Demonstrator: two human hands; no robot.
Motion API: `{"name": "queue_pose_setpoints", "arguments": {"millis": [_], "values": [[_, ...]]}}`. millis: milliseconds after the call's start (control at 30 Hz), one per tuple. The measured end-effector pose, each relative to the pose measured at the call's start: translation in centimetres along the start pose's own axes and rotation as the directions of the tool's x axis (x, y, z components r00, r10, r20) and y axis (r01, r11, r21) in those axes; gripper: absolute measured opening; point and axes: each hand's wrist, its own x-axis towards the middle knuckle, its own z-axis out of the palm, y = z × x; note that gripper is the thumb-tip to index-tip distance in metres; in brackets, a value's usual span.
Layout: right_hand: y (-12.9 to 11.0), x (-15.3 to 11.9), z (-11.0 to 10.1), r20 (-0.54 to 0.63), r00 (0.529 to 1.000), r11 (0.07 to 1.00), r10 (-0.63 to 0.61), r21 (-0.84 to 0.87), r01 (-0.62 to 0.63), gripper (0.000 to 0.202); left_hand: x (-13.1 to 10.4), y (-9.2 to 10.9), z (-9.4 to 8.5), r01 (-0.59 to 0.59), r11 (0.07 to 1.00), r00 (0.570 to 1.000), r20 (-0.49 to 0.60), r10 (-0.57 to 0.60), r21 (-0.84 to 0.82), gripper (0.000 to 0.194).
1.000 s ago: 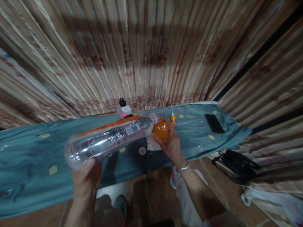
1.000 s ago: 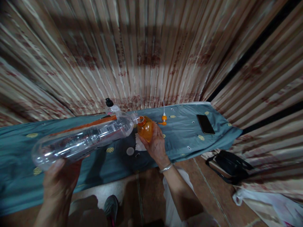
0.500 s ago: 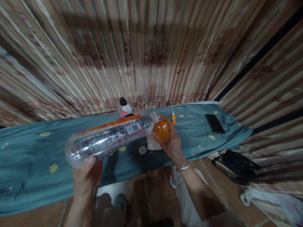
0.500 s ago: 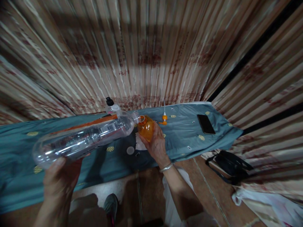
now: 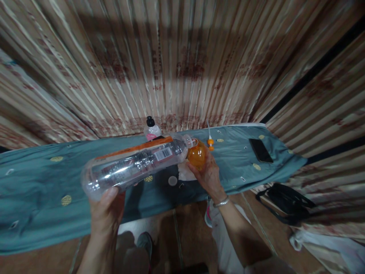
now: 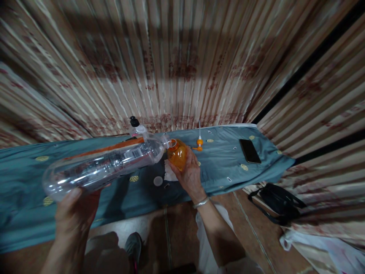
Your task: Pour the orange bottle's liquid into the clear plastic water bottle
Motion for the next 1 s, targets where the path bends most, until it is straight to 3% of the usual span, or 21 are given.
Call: {"name": "queue_pose_setpoints", "arguments": {"millis": [433,767,1000], "values": [[-0.08,-0.01,-0.07,0.031,0.999,1.000,0.022,0.007,-0.023,0.096,-0.04,0.13,0.13,-0.002,1.000,1.000,-0.005,0.002,0.006,0.112],[-0.08,0.01,0.04,-0.020,0.999,0.998,-0.030,-0.051,0.029,0.093,-0.15,0.21,0.15,0.006,1.000,1.000,-0.014,-0.006,0.004,0.112],[-0.08,-0.04,0.00,0.008,1.000,0.999,0.012,-0.034,-0.012,0.093,-0.05,0.20,0.12,-0.003,1.000,1.000,-0.007,0.003,0.006,0.114]]}}
